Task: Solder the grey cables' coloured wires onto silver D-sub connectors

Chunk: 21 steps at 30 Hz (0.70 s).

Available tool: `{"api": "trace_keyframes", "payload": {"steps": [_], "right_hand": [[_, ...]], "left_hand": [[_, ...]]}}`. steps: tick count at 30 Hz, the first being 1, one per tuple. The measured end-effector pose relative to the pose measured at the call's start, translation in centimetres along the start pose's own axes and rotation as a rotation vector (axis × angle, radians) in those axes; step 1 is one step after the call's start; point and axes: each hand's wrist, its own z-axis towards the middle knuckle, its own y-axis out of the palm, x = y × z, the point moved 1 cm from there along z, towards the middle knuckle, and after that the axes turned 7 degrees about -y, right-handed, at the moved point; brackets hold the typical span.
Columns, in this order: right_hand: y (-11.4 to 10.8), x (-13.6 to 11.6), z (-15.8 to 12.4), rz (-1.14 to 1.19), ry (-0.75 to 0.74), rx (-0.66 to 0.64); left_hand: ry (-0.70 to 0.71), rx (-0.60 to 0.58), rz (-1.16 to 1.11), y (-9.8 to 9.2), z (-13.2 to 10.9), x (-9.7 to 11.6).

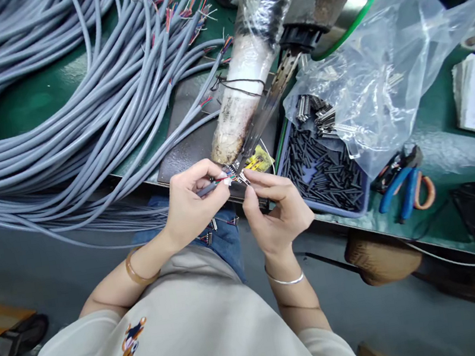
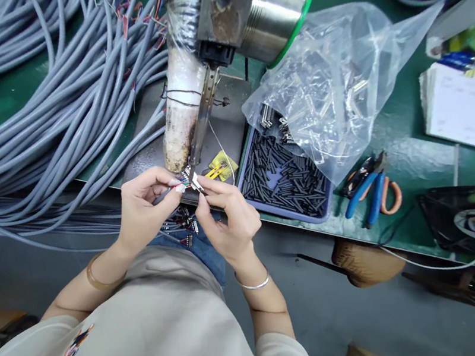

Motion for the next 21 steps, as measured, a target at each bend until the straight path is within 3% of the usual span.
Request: {"api": "trace_keyframes", "payload": {"steps": [5,12,21], "right_hand": [[-0.30,-0.48,0.60,-0.060,-0.026,-0.018],[-0.47,-0.63,0.47,-0.109,-0.119,-0.085],[-0.37,-0.58,0.06,-0.022,0.024,-0.021]], "left_hand": [[0.024,0.002,-0.001,0.00,0.05,0.61],[-0.060,-0.045,-0.025,-0.20,0.04,-0.09],[0.018,-0.030,0.020,-0.14,-0.36,-0.23]]}}
